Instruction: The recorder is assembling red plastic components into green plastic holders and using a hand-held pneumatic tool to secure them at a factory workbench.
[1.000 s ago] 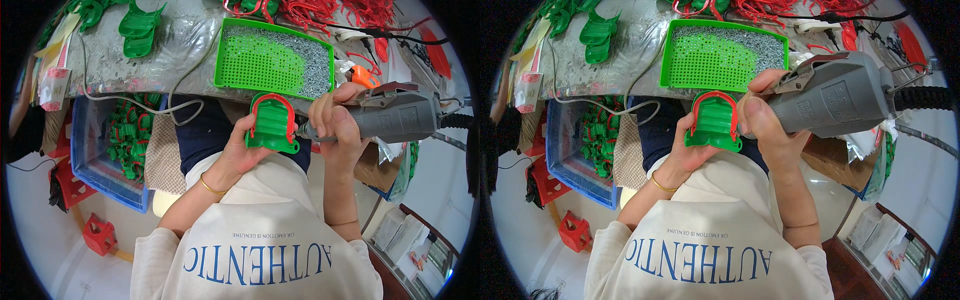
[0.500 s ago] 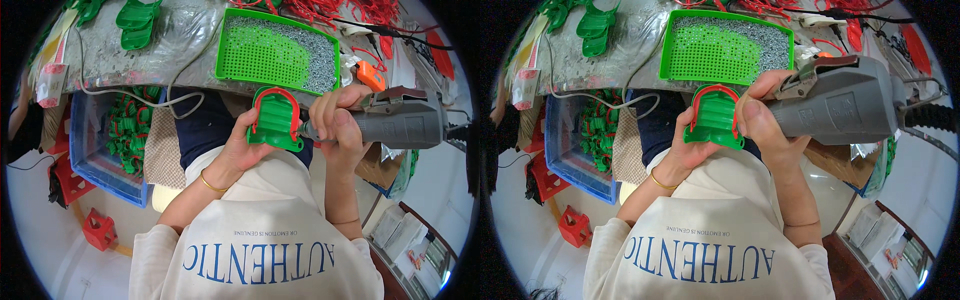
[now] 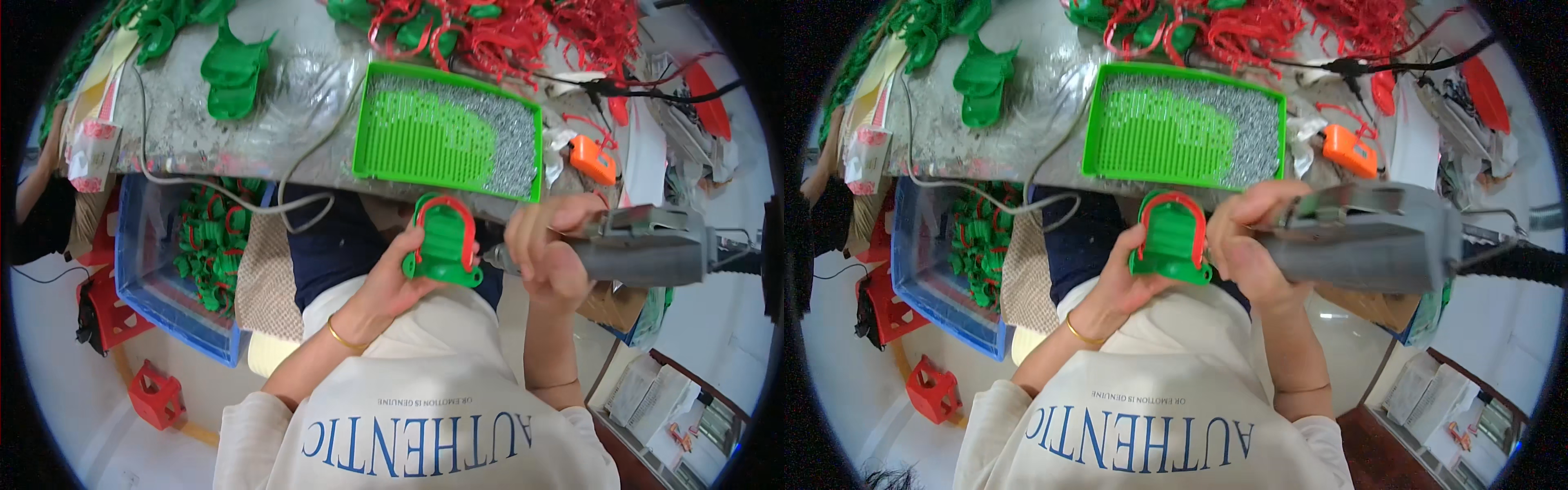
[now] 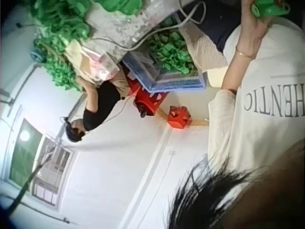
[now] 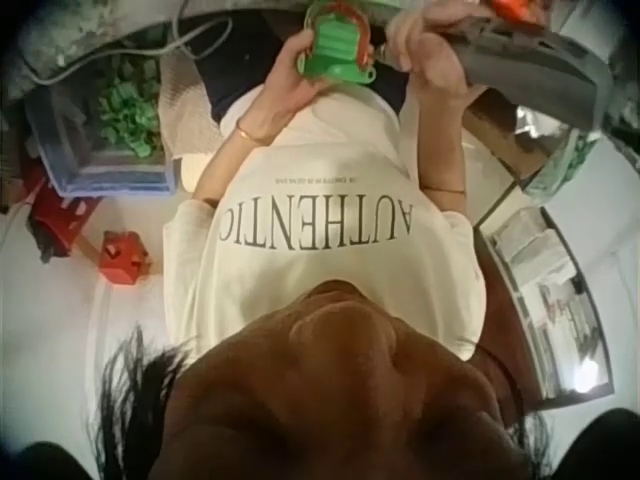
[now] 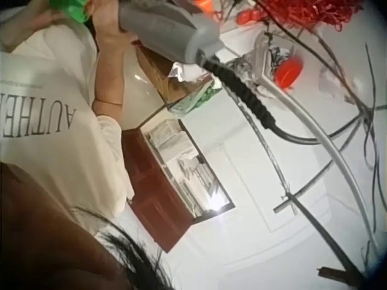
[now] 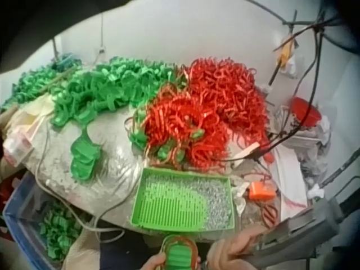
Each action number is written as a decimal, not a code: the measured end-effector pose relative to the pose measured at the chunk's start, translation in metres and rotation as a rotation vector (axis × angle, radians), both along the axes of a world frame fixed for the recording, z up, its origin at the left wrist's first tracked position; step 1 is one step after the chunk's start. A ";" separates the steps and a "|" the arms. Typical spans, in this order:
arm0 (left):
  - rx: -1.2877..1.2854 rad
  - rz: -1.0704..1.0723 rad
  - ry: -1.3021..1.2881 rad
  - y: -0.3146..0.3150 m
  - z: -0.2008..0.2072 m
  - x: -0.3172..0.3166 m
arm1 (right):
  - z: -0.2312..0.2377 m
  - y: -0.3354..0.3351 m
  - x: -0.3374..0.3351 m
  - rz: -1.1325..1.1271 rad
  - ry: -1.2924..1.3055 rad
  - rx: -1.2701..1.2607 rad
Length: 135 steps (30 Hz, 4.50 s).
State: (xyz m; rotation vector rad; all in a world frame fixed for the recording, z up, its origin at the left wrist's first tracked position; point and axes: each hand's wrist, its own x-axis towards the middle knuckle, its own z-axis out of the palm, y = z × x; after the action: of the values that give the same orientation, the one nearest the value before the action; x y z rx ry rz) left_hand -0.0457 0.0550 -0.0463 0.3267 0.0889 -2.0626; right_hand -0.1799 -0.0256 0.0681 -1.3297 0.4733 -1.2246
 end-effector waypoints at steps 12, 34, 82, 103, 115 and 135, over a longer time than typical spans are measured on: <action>-0.048 -0.064 0.048 -0.008 -0.001 0.001 | -0.035 -0.060 0.012 -0.379 0.102 0.102; -0.032 -0.038 0.080 -0.010 -0.008 0.005 | -0.059 -0.060 0.014 -0.427 0.161 0.083; 0.100 0.023 0.220 -0.006 -0.013 0.005 | -0.037 0.003 0.056 0.039 0.105 0.055; 0.470 0.403 -0.804 0.155 -0.064 0.256 | 0.050 -0.107 0.007 -0.135 0.100 0.026; -0.259 0.410 -1.956 -0.042 0.051 0.255 | 0.064 -0.109 -0.003 -0.337 0.376 -0.174; -0.392 1.023 -2.436 -0.121 0.067 0.240 | -0.054 -0.191 -0.028 -0.400 1.364 -0.800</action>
State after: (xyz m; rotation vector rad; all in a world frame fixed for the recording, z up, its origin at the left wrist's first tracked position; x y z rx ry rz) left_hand 0.1942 -0.0664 0.0208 1.7107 -1.2353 0.2493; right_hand -0.2078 -0.2166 0.0143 -2.8201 1.3178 -0.6084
